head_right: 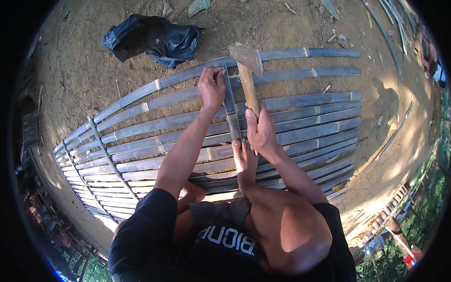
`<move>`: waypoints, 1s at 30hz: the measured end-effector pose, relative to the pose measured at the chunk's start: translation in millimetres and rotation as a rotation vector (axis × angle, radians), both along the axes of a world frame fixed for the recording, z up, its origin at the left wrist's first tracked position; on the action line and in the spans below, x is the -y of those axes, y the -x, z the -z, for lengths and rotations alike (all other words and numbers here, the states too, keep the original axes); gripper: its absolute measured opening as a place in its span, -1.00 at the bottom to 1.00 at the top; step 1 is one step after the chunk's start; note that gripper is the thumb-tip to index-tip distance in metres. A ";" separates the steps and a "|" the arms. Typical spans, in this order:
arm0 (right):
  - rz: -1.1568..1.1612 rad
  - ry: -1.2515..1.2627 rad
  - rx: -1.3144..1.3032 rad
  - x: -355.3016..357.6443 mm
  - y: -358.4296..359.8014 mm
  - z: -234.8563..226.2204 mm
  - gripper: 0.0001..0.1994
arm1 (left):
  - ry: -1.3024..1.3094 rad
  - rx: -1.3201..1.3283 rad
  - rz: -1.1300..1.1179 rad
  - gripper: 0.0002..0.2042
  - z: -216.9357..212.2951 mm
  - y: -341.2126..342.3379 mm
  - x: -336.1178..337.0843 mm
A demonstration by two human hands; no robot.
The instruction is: The person constructs a bamboo panel by hammering nails into cross-beams and then lifts the completed panel.
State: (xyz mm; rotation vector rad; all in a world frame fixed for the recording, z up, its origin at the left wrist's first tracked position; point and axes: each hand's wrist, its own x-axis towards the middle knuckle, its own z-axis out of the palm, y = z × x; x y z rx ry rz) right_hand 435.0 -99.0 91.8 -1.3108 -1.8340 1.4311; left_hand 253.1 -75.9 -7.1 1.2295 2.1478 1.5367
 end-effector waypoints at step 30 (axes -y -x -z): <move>-0.012 -0.001 -0.056 -6.3 19.0 -10.1 -0.67 | 0.000 0.006 -0.035 -0.95 -4.7 0.3 -2.0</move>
